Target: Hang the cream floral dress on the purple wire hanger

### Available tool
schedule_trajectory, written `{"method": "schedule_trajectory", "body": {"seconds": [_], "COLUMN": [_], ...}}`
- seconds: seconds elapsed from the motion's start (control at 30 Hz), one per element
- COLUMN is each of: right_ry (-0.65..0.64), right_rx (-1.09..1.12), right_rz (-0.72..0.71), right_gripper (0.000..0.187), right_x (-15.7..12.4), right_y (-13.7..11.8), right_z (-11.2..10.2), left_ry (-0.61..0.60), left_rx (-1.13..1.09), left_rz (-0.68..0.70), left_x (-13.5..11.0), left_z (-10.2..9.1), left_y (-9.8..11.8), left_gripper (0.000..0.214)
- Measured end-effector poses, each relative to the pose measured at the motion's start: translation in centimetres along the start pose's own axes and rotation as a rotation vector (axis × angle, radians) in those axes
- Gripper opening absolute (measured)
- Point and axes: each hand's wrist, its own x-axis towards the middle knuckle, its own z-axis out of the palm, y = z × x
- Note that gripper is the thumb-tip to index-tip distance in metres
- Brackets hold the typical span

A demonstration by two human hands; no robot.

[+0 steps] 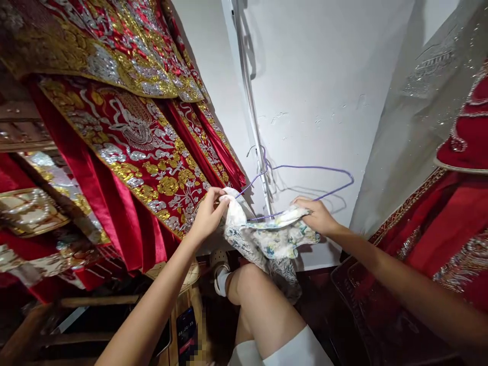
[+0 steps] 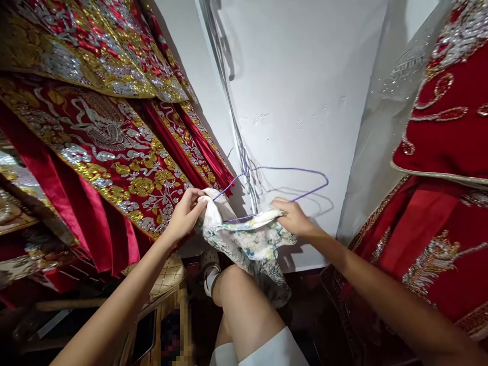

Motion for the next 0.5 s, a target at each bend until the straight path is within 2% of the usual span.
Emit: {"method": "schedule_trajectory", "body": {"seconds": [0.1,0.17,0.23,0.3,0.4,0.47,0.5], "right_ry": [-0.078,-0.103,-0.096,0.01,0.316,0.432,0.414], "right_rx": [0.018,0.014,-0.018,-0.1,-0.303,-0.427,-0.454], "right_rz": [0.097,0.164,0.209,0.25,0.324,0.348,0.348], "right_gripper": [0.016,0.024,0.041,0.063,0.089,0.085,0.073], "right_x": [-1.0,-1.7,-2.4,-2.8,-2.5,-1.7,-1.2], "right_y": [0.2,0.0,-0.4,-0.9,-1.0,-0.8,-0.8], "right_z": [1.0,1.1,0.7,-0.4,-3.2,-5.8,-7.1], "left_ry": [-0.139,-0.149,-0.104,-0.055,-0.062,-0.117,-0.139], "left_rx": [-0.091,-0.071,-0.019,0.038,0.104,0.154,0.184], "left_rz": [0.068,0.091,0.1,0.121,0.167,0.173,0.17], "left_x": [2.2,2.8,2.9,2.9,3.4,3.9,4.1], "left_z": [1.4,2.6,3.5,4.0,4.0,3.8,3.7], "left_y": [0.7,1.0,1.0,0.7,0.1,-0.1,-0.2], "left_gripper": [0.02,0.023,0.025,0.025,0.02,0.019,0.019]}}
